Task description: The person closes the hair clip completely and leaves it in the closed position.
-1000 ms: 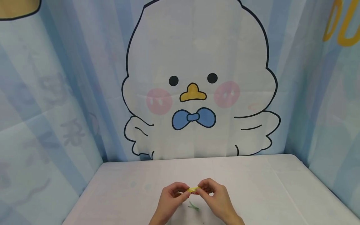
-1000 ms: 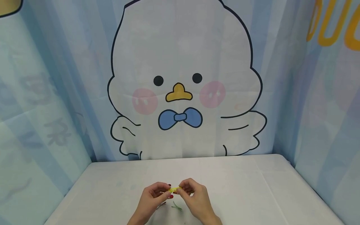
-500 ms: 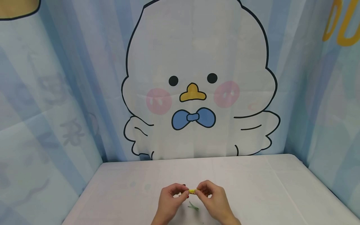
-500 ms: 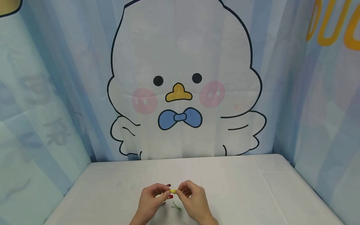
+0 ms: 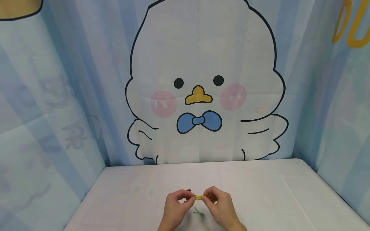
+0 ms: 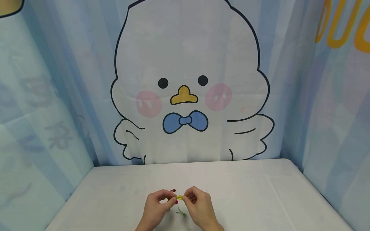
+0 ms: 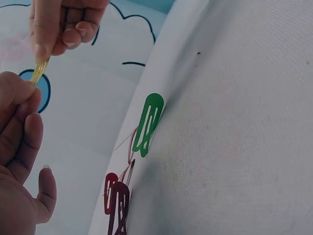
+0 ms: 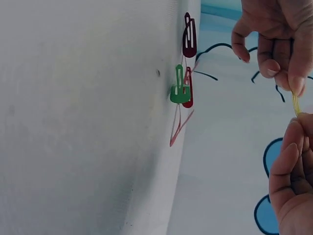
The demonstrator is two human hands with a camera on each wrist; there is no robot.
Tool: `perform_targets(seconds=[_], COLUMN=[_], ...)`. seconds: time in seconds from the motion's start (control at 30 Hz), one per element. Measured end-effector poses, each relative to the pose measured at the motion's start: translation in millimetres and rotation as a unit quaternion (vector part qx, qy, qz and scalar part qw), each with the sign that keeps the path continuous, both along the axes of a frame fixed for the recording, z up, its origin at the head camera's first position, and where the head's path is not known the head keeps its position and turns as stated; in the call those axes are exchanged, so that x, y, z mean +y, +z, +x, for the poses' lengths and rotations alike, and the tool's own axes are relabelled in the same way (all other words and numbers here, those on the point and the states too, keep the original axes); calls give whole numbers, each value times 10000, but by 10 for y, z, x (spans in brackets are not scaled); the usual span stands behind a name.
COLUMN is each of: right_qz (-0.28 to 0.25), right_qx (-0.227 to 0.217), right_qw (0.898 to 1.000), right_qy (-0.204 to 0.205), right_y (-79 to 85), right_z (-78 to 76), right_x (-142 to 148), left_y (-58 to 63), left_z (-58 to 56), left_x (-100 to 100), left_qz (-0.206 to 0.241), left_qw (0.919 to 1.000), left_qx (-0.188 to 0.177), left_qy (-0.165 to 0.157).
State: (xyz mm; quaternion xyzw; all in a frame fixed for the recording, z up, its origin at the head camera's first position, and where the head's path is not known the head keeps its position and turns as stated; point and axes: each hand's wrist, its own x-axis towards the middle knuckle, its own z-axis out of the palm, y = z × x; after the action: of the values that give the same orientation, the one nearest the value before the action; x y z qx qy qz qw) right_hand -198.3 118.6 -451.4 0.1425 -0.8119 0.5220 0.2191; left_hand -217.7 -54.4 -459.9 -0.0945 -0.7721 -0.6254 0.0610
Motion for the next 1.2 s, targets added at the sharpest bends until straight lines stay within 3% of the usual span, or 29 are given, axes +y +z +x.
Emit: perform_targets(seconds=[0.2, 0.43, 0.73, 1.2], right_qz=[76, -79, -172, -196], right_qx=[122, -130, -58, -251], right_qw=[9999, 9998, 9998, 9995], right_qy=[-17, 110, 67, -41], right_y=[-15, 7, 12, 42], right_z=[-12, -16, -46, -66], right_x=[9, 25, 49, 86], left_y=[-14, -19, -17, 6], left_z=[-18, -35, -45, -63], left_x=[-18, -62, -88, -127], left_qz=[81, 222, 303, 360], left_qw=[9999, 9989, 9990, 9992], left_qx=[-43, -95, -236, -157], left_qy=[-129, -392, -208, -8])
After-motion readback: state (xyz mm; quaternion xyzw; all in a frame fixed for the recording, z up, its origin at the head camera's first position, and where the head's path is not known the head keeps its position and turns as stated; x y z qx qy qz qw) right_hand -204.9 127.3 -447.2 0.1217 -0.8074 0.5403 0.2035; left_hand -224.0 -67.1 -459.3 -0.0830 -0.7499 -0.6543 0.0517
